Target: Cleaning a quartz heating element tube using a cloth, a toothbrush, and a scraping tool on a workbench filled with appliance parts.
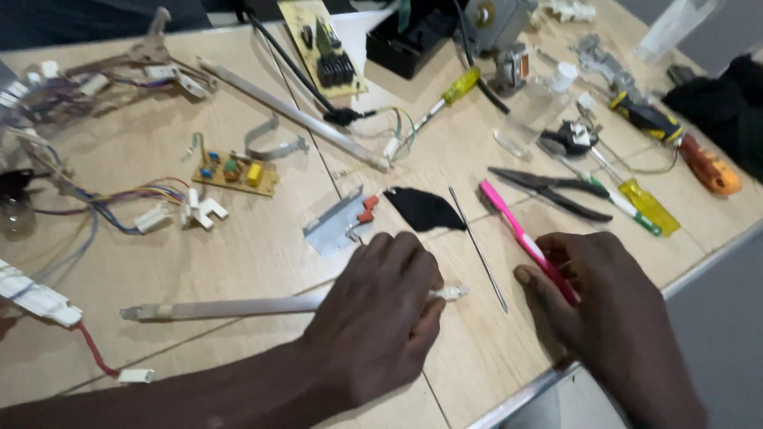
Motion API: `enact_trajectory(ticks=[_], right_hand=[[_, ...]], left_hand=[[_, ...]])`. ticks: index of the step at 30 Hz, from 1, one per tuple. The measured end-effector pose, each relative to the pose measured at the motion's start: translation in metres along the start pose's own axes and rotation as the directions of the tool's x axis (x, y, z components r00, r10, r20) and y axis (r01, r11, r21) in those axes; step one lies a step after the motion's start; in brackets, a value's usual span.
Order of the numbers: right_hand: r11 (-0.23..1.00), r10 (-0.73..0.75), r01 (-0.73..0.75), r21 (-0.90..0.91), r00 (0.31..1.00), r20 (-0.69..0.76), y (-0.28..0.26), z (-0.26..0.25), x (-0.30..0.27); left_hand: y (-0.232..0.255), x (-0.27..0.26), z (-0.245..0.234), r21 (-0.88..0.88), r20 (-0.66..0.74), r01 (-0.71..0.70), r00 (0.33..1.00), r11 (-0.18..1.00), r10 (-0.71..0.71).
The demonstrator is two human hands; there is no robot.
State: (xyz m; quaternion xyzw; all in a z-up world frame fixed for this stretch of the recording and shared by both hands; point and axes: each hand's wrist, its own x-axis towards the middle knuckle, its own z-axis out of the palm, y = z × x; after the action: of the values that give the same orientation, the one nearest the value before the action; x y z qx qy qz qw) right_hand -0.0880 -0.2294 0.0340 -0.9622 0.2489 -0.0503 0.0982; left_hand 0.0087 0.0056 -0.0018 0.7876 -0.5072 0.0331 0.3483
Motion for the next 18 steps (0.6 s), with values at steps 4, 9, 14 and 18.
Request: enact_trajectory(ticks=[4, 9, 14, 18], right_hand=[[0.986, 0.163, -0.164, 0.0, 0.983, -0.082, -0.015, 0.0, -0.034], [0.961, 0.273, -0.258, 0.094, 0.933, -0.232, -0.032, -0.001, -0.094], [0.918, 0.338, -0.259, 0.302, 0.907, -0.25, -0.054, 0.002, -0.122], [0.938, 0.026, -0.088, 0.335, 0.983, 0.183, 0.046, 0.044, -0.117]], left_hand=[[0.001, -0.001, 0.004, -0.03, -0.041, -0.02, 0.999, 0.999, 0.019], [0.002, -0.001, -0.001, -0.067, -0.037, 0.027, 0.999, 0.997, -0.029], [0.001, -0.002, 0.001, -0.071, -0.071, -0.011, 0.997, 0.997, 0.006], [0.001, -0.002, 0.0, -0.069, -0.06, 0.002, 0.998, 0.998, -0.006]])
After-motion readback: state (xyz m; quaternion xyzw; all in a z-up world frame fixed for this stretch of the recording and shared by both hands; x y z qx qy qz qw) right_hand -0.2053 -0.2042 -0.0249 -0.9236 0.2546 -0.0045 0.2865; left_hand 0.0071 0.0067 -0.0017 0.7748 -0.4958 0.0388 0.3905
